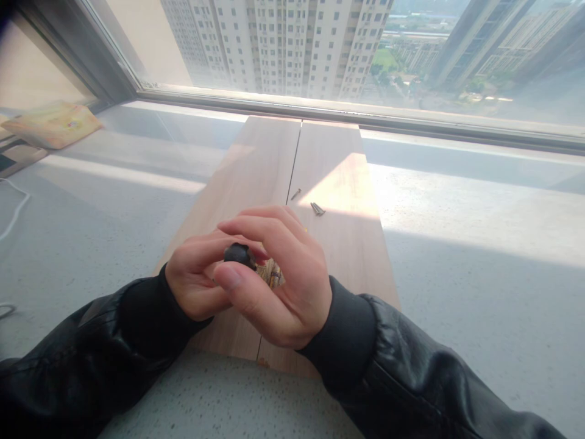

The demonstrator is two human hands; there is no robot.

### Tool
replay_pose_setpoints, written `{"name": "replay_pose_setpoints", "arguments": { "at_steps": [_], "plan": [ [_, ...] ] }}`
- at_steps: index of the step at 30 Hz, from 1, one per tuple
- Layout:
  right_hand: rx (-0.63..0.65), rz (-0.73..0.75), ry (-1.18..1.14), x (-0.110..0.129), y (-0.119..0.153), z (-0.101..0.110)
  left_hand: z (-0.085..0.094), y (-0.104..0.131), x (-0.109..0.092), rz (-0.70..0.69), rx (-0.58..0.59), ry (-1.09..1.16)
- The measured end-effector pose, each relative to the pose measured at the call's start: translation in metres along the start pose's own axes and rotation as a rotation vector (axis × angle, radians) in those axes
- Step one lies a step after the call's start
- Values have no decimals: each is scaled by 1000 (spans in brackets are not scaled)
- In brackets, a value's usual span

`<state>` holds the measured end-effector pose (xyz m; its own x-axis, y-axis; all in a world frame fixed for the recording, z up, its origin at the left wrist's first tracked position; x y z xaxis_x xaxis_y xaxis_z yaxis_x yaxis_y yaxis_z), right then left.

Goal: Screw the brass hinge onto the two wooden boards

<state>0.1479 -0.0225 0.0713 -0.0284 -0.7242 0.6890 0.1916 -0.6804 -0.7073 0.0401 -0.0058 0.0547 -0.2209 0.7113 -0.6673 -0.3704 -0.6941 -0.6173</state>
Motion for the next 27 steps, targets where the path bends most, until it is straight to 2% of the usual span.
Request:
{"name": "replay_pose_setpoints", "arguments": {
  "at_steps": [3,11,17,20,27],
  "plan": [
    [67,30,20,4,-3,-3,0,0,0,-7,13,-13],
    [60,79,86,9,-9,-3,-1,2,4,14,13,16],
    [-103,18,1,-1,-3,3,0,2,2,0,24,-7],
    [-119,-12,-16,-5,-1,4,0,2,2,-2,19,11],
    [72,25,-7,4,-3,-2,-1,1,1,5,24,14]
  ]
}}
Point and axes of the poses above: each hand's wrist, its own y-axis away from the middle knuckle, its own z-axis out of the back of the hand, x = y × z, the point moved 7 cm from there along -y, towards the middle knuckle, and after that the axes turned 4 degrees about -y, right-handed, at the moved point
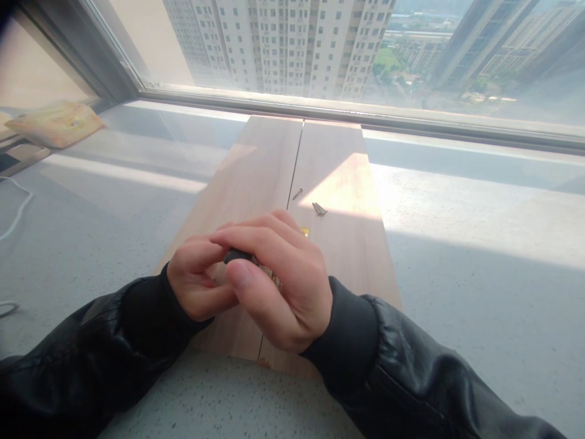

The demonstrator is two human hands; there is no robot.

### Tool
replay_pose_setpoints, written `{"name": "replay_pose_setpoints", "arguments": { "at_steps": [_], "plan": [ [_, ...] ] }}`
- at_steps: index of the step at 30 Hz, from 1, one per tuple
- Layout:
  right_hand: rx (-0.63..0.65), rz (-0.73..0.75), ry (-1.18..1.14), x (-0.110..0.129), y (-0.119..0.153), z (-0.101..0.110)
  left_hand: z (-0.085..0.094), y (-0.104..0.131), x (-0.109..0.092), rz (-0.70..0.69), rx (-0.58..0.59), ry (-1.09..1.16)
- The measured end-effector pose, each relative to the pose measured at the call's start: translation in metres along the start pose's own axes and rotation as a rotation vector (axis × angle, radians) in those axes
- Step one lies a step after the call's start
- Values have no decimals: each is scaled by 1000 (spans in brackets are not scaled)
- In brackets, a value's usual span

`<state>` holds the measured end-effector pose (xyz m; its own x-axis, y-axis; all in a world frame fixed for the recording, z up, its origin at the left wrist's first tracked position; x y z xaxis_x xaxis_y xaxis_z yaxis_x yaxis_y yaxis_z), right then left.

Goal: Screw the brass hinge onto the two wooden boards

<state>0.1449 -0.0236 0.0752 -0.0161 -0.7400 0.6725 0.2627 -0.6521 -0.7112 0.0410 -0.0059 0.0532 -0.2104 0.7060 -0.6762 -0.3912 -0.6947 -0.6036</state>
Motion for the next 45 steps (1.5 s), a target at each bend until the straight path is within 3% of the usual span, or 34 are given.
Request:
{"name": "replay_pose_setpoints", "arguments": {
  "at_steps": [5,11,15,17,20,23,25,32,38,45],
  "plan": [
    [-34,47,56,4,-3,2,1,0,1,-18,-3,-11],
    [-180,43,15,-3,2,7,1,0,0,-25,-17,-14],
    [-185,41,85,-3,0,9,-2,1,1,-7,-7,-11],
    [-86,101,230,5,-6,7,-2,2,2,-17,-14,4],
    [221,250,490,18,-13,-5,-4,4,4,-47,6,32],
    [472,214,586,18,-16,-10,-5,5,5,-53,27,22],
    [517,188,603,17,-18,-10,-4,5,5,-52,16,8],
    [465,177,611,13,-15,-16,-3,4,4,-38,19,-1],
    [269,175,618,13,-10,-12,-4,4,4,-53,52,5],
    [225,210,577,15,-7,-10,-5,3,5,-35,43,8]
  ]
}}
Point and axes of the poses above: each hand's wrist, its own y-axis away from the middle knuckle, its own z-axis out of the back of the hand, x = y × z, the point moved 7 cm from there along -y, towards the middle knuckle, and after that the axes turned 4 degrees about -y, right-handed, at the moved point
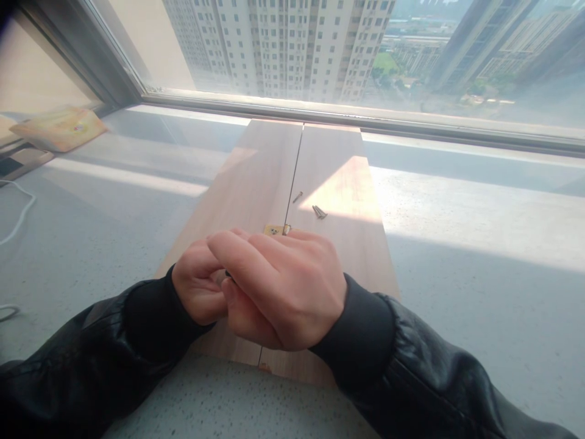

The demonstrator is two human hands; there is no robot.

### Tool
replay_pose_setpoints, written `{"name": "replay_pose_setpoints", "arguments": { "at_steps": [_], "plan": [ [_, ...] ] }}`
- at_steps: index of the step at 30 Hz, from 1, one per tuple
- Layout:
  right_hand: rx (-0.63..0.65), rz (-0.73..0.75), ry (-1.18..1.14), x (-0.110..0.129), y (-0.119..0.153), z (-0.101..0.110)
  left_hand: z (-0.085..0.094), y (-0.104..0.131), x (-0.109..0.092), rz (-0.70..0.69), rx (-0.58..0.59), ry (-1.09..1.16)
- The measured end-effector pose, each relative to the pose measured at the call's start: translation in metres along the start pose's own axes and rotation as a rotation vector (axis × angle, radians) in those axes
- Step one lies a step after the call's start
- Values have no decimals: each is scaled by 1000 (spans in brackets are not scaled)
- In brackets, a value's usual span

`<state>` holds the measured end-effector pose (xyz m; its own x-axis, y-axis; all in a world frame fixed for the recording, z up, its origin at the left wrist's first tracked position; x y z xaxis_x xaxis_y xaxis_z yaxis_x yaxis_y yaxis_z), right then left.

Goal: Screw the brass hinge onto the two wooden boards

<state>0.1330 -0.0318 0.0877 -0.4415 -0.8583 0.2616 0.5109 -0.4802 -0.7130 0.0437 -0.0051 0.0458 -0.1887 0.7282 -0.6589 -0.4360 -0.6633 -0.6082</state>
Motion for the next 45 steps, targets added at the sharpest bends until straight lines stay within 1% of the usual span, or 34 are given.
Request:
{"name": "replay_pose_setpoints", "arguments": {
  "at_steps": [2,5,6,9,15,18,21,24,26,28,31,34,37,40,43,45],
  "plan": [
    [8,28,18,1,0,-1,0,1,2,21,-1,-16],
    [95,24,-6,0,1,-7,1,1,3,47,3,-39],
    [103,12,-9,-1,1,-7,1,1,2,42,4,-30],
    [73,-10,16,-3,0,-6,2,0,0,29,7,4],
    [18,-2,-15,-6,1,-1,0,4,6,83,24,-15],
    [0,-15,-6,-7,0,1,0,5,7,67,25,-28],
    [6,-1,0,-5,-1,0,0,5,6,42,9,12],
    [1,48,-126,-1,-2,-2,-2,5,5,47,12,53],
    [-13,58,-252,-1,-2,-3,-3,5,6,72,-1,62],
    [-24,55,-325,-3,0,-3,-2,6,7,99,-28,87],
    [-20,85,-326,-2,0,-3,-1,4,3,59,-31,177],
    [-6,91,-332,-2,-1,-3,0,2,-3,-17,13,145],
    [-29,54,-330,-3,-3,-1,0,3,-2,-3,33,61],
    [-69,34,-328,-3,-3,2,-1,3,-2,-6,20,110],
    [-76,44,-338,-4,-2,2,-2,0,-7,-74,2,179],
    [-76,56,-367,-5,-2,0,-3,-1,-9,-91,13,183]
  ]
}}
Point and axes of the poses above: each hand's wrist, its own y-axis away from the middle knuckle, its own z-axis out of the back of the hand, x = y × z, the point moved 7 cm from there along -y, towards the middle knuckle, and after that the axes turned 4 degrees about -y, right-handed, at the moved point
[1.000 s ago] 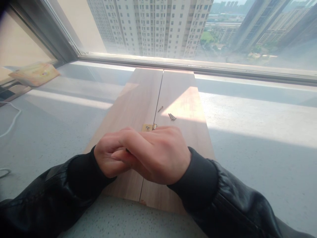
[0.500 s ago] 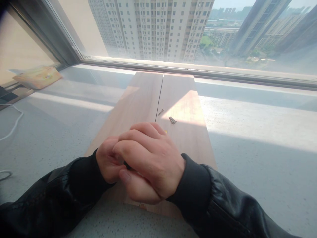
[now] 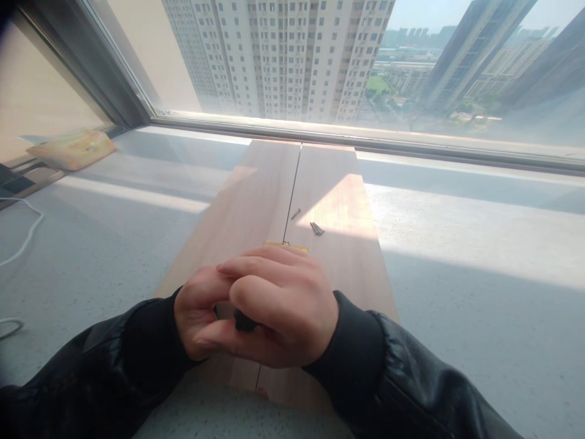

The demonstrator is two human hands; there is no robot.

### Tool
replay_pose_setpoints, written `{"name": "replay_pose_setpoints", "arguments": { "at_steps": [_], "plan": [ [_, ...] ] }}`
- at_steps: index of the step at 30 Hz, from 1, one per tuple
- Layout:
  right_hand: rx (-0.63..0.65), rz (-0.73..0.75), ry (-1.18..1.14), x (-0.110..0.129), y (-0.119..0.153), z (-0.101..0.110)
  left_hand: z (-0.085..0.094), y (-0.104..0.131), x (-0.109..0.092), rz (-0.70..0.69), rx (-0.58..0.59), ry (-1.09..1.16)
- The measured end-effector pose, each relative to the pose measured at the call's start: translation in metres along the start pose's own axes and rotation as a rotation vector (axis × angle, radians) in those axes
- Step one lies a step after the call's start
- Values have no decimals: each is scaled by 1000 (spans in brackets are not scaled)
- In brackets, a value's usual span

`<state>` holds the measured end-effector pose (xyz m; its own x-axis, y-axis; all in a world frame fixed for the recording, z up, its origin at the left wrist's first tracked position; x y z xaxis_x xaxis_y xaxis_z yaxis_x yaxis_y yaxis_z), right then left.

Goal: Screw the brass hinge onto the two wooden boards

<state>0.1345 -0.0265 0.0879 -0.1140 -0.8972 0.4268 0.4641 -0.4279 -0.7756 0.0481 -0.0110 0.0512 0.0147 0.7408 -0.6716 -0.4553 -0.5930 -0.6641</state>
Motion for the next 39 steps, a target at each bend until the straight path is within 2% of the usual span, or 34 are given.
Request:
{"name": "replay_pose_setpoints", "arguments": {
  "at_steps": [5,9,14,17,20,24,28,32,39],
  "plan": [
    [-65,-21,-49,-10,8,3,-1,2,5,31,-15,7],
    [-2,-77,78,-17,12,6,-1,4,8,27,-65,-27],
    [-51,-65,152,-14,10,15,2,-4,2,-20,-53,-82],
    [-41,-57,162,-14,10,13,2,-9,-3,-17,0,-108],
    [-37,-18,153,-13,12,12,2,-10,-5,-30,14,-98],
    [5,-36,98,-12,11,9,2,-8,-1,-11,-7,-117],
    [-96,-23,-9,-4,5,14,1,-8,-3,-35,33,-88],
    [-120,-29,-65,-3,2,15,-1,-10,-3,-13,63,-63],
    [-97,-91,-56,-9,3,18,-2,-4,6,-6,-30,-44]
  ]
}}
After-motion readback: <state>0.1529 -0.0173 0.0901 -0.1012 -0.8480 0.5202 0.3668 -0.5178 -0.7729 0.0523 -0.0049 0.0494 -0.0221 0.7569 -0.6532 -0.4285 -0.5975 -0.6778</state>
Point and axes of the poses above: each hand's wrist, its own y-axis away from the middle knuckle, its own z-axis out of the back of the hand, x = y × z, the point moved 7 cm from there along -y, towards the middle knuckle, and after that the axes turned 4 degrees about -y, right-handed, at the moved point
